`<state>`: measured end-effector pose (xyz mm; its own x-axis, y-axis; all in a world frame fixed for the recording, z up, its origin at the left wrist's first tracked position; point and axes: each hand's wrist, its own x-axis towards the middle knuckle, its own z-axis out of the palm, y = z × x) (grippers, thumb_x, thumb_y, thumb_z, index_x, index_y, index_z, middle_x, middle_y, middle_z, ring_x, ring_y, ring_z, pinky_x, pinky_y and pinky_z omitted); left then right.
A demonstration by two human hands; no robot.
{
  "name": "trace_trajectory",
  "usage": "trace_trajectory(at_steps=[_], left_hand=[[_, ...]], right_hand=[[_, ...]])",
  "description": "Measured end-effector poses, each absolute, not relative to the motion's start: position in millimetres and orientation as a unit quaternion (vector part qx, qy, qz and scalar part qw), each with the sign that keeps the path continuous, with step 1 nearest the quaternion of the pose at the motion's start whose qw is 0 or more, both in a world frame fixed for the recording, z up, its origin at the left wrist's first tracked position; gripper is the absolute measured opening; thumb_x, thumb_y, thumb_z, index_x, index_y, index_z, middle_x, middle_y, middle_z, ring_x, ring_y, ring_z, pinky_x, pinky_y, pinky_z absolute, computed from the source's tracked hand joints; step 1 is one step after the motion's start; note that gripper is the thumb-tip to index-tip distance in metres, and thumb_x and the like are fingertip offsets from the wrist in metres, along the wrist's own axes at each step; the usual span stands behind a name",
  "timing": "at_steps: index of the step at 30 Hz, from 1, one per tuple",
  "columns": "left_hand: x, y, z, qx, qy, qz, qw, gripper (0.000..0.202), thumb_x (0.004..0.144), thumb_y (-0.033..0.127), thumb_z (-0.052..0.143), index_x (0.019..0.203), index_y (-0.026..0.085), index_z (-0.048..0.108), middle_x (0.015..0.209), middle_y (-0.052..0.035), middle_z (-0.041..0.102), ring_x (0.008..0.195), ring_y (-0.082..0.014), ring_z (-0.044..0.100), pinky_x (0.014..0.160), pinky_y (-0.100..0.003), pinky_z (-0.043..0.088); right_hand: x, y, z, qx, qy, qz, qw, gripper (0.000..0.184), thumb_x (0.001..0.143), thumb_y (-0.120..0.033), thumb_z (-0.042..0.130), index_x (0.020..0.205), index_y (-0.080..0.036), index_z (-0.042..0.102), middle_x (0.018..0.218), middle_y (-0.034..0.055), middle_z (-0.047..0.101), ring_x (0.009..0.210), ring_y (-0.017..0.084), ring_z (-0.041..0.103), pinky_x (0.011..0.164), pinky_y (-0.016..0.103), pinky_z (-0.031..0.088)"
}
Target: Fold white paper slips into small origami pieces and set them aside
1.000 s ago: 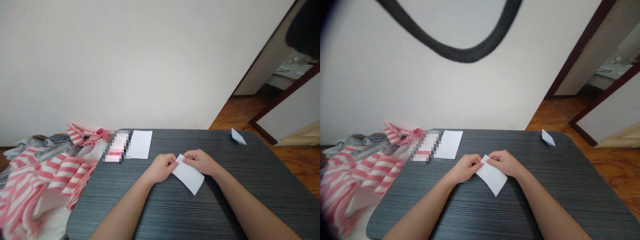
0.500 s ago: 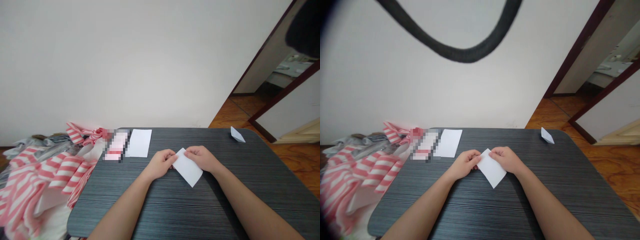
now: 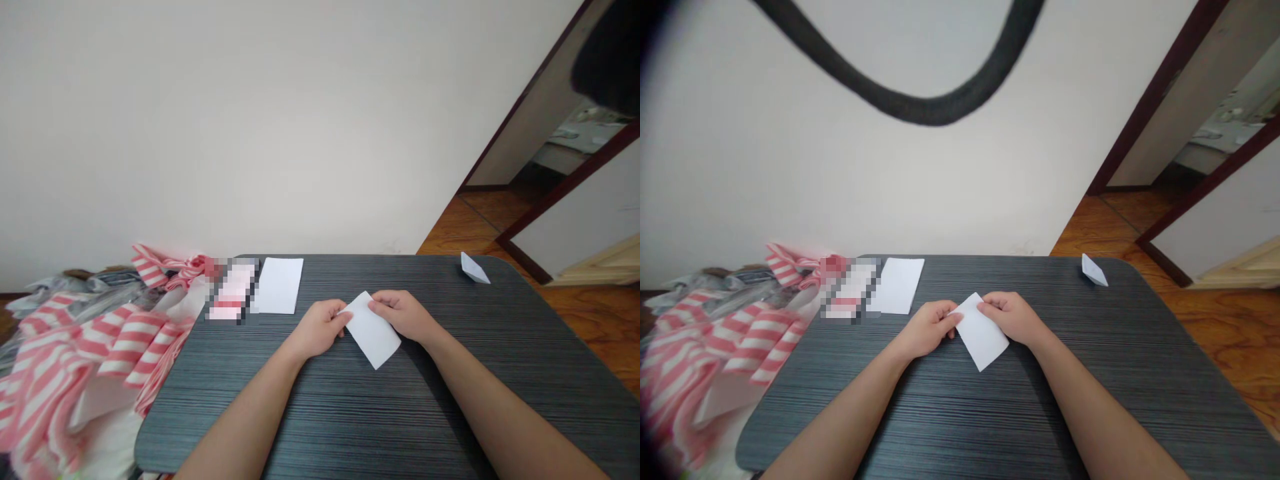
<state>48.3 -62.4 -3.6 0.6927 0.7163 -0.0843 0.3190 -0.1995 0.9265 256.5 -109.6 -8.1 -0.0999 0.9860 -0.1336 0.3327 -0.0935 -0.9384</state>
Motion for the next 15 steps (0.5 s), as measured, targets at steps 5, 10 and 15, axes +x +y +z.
trace_trajectory(at_steps=[5, 10, 15], left_hand=[[47.5, -61.6, -5.7, 0.759, 0.345, 0.183, 0.522, 0.030, 0.086, 0.038, 0.040, 0.077, 0.015, 0.057, 0.062, 0.0000, 0.057, 0.057, -0.0106, 0.051, 0.054, -0.021, 0.035], [47.2, -61.9, -5.2, 0.765, 0.348, 0.182, 0.511, 0.032, 0.086, 0.039, 0.038, 0.074, 0.015, 0.057, 0.060, 0.0001, 0.057, 0.056, -0.0105, 0.050, 0.054, -0.021, 0.035], [47.1, -61.6, -3.6, 0.761, 0.356, 0.197, 0.505, 0.034, 0.087, 0.038, 0.038, 0.069, 0.015, 0.055, 0.058, 0.0003, 0.056, 0.054, -0.0102, 0.049, 0.053, -0.021, 0.035]], right_hand=[[257.2, -109.9, -7.5, -0.572, -0.580, 0.472, 0.338, 0.031, 0.083, -0.041, 0.050, 0.079, -0.014, 0.064, 0.064, 0.0013, 0.058, 0.052, 0.011, 0.048, 0.046, 0.021, 0.035], [256.3, -110.5, -6.0, -0.579, -0.585, 0.468, 0.323, 0.033, 0.083, -0.042, 0.050, 0.069, -0.014, 0.060, 0.058, -0.0003, 0.054, 0.049, 0.009, 0.044, 0.043, 0.020, 0.031], [257.6, -110.8, -4.6, -0.574, -0.582, 0.480, 0.318, 0.035, 0.084, -0.043, 0.048, 0.069, -0.014, 0.058, 0.057, -0.0007, 0.052, 0.049, 0.009, 0.043, 0.044, 0.021, 0.031]])
